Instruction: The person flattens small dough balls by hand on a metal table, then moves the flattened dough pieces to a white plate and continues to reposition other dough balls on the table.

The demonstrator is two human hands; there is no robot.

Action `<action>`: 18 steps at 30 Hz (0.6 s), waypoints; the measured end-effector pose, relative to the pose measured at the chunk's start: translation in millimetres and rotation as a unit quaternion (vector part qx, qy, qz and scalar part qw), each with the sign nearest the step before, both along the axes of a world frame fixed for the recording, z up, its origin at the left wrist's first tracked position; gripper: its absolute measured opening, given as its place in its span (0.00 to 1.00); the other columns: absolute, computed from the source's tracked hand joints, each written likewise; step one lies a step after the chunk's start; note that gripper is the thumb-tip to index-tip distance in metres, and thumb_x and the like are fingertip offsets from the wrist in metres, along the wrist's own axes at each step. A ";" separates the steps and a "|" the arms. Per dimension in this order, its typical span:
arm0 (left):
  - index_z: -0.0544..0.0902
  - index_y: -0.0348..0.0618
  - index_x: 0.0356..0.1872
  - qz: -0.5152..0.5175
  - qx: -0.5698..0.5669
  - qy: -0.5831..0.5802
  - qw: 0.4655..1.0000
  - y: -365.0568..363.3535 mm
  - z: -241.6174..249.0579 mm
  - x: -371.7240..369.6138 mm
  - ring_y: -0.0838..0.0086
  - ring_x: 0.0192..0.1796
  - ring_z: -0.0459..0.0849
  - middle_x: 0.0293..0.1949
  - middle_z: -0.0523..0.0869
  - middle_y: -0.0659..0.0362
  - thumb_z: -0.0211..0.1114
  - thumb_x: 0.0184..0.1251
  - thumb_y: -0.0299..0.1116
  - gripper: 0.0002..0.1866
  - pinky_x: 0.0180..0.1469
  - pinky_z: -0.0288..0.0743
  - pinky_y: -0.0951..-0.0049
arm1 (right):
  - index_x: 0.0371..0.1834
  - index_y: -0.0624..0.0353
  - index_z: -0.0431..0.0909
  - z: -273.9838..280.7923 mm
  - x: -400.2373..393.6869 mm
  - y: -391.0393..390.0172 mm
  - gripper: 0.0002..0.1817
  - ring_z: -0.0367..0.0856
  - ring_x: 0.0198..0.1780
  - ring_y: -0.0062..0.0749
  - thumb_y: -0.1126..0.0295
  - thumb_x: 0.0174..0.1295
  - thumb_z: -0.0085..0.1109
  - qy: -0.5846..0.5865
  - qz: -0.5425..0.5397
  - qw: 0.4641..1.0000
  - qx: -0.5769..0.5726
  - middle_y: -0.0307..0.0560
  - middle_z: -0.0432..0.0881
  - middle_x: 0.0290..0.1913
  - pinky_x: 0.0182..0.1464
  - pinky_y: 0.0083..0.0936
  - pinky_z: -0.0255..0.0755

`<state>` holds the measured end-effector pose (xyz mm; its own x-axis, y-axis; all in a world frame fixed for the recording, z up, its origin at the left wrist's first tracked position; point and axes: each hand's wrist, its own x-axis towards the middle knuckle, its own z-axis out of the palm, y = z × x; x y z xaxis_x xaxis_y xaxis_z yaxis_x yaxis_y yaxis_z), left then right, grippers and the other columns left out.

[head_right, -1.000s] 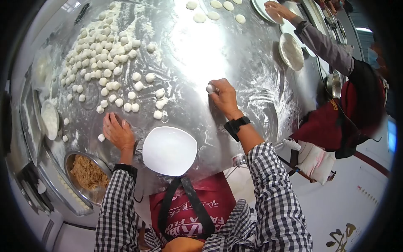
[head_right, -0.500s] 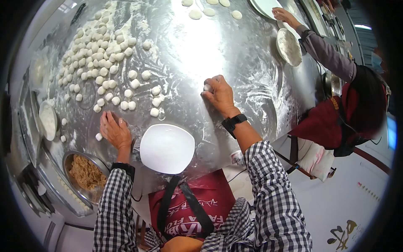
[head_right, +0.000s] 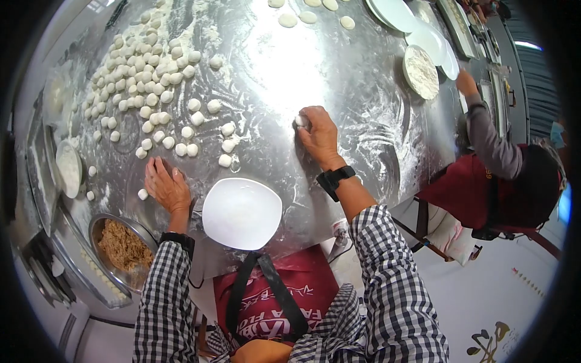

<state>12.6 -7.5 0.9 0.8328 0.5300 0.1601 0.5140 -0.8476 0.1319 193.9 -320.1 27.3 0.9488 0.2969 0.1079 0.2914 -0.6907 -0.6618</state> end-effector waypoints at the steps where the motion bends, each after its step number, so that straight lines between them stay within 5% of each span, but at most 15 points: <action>1: 0.64 0.45 0.66 -0.001 0.000 0.002 1.000 0.1 -0.3 -0.1 0.58 0.71 0.60 0.68 0.63 0.55 0.57 0.64 0.39 0.29 0.70 0.50 0.47 | 0.43 0.53 0.78 -0.6 0.8 -0.2 0.18 0.77 0.43 0.41 0.76 0.47 0.65 -0.029 0.011 0.999 -0.027 0.44 0.76 0.39 0.45 0.32 0.73; 10: 0.65 0.43 0.66 -0.006 0.006 -0.014 1.000 0.1 -0.9 0.0 0.59 0.71 0.61 0.68 0.65 0.53 0.56 0.65 0.37 0.28 0.71 0.49 0.49 | 0.32 0.56 0.74 16.9 1.6 -4.9 0.16 0.71 0.42 0.42 0.62 0.48 0.71 0.041 0.014 0.977 -0.208 0.45 0.72 0.34 0.42 0.37 0.67; 16: 0.64 0.44 0.67 0.001 -0.007 0.012 1.000 0.8 1.3 1.2 0.58 0.71 0.60 0.68 0.64 0.54 0.57 0.64 0.38 0.29 0.70 0.49 0.48 | 0.40 0.58 0.74 2.0 36.1 15.9 0.21 0.70 0.53 0.49 0.51 0.56 0.62 -0.114 0.043 0.985 -0.118 0.52 0.74 0.50 0.54 0.45 0.63; 17: 0.64 0.44 0.67 0.000 -0.012 0.008 1.000 0.8 2.6 1.7 0.57 0.71 0.60 0.68 0.64 0.53 0.57 0.64 0.37 0.29 0.70 0.49 0.48 | 0.52 0.58 0.73 -2.8 37.0 22.6 0.25 0.64 0.64 0.54 0.52 0.58 0.59 -0.062 0.040 0.980 -0.187 0.57 0.68 0.62 0.62 0.48 0.58; 18: 0.64 0.43 0.66 0.000 -0.017 0.004 1.000 0.4 4.6 1.7 0.57 0.71 0.60 0.68 0.64 0.53 0.57 0.63 0.36 0.29 0.71 0.48 0.49 | 0.56 0.58 0.71 -8.0 32.6 30.2 0.27 0.61 0.66 0.55 0.51 0.59 0.58 -0.068 0.032 0.972 -0.221 0.58 0.65 0.65 0.64 0.49 0.55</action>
<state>14.4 -7.1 5.5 0.8342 0.5348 0.1346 0.5152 -0.8428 0.1561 226.4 -289.9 19.2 0.9129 0.4004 0.0795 0.4068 -0.8765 -0.2572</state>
